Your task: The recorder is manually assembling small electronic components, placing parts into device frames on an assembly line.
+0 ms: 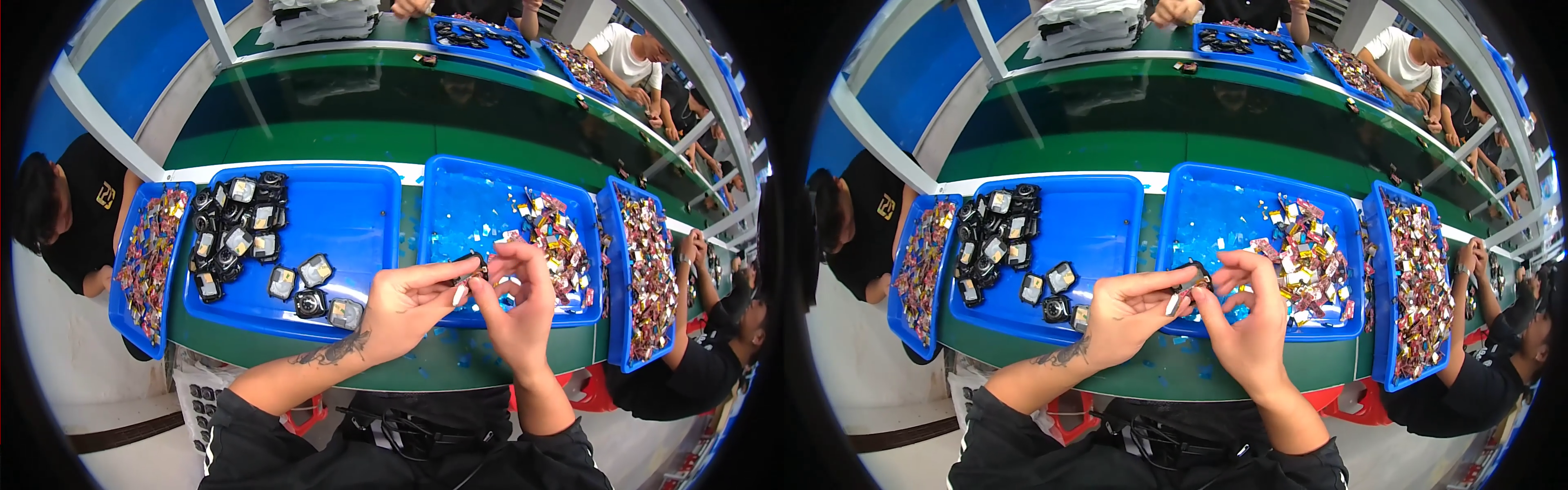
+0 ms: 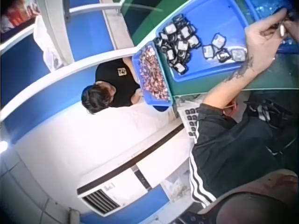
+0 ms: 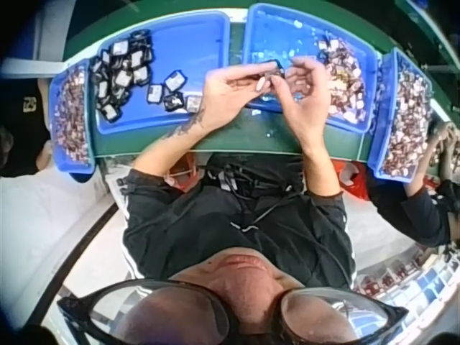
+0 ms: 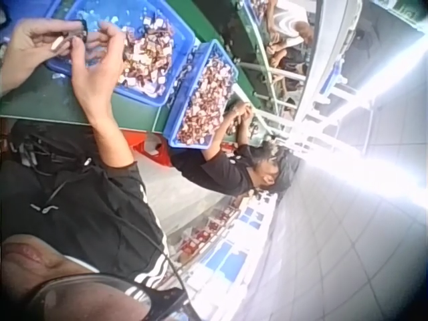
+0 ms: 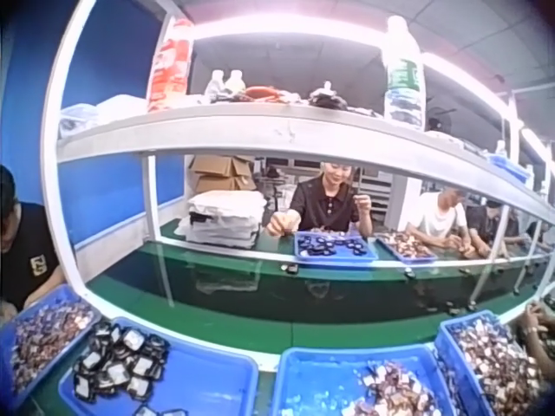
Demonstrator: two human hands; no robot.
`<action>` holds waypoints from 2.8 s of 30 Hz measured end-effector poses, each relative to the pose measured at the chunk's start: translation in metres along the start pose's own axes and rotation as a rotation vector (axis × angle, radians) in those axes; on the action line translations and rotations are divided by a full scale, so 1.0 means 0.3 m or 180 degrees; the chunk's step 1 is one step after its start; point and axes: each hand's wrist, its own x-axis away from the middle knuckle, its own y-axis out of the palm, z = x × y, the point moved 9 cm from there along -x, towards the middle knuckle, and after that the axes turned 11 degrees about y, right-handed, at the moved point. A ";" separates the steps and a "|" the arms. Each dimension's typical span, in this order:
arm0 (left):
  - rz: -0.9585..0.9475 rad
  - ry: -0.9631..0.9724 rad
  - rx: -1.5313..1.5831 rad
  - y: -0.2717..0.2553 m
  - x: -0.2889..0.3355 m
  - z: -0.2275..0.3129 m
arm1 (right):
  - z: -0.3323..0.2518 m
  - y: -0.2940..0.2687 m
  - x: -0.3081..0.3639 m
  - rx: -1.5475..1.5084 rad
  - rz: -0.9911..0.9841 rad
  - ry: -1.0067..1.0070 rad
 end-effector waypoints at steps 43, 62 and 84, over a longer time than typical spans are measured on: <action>-0.0127 0.0190 -0.1653 -0.066 -0.113 0.060 | 0.061 -0.218 -0.099 0.2181 -0.0100 -0.1118; -0.0386 0.0556 -0.2108 0.009 -0.078 0.050 | 0.052 0.011 -0.056 -0.1371 -0.1041 0.0727; -0.0225 -0.0475 -0.0539 -0.021 -0.078 -0.047 | 0.009 -0.025 -0.075 0.1286 -0.0438 -0.0799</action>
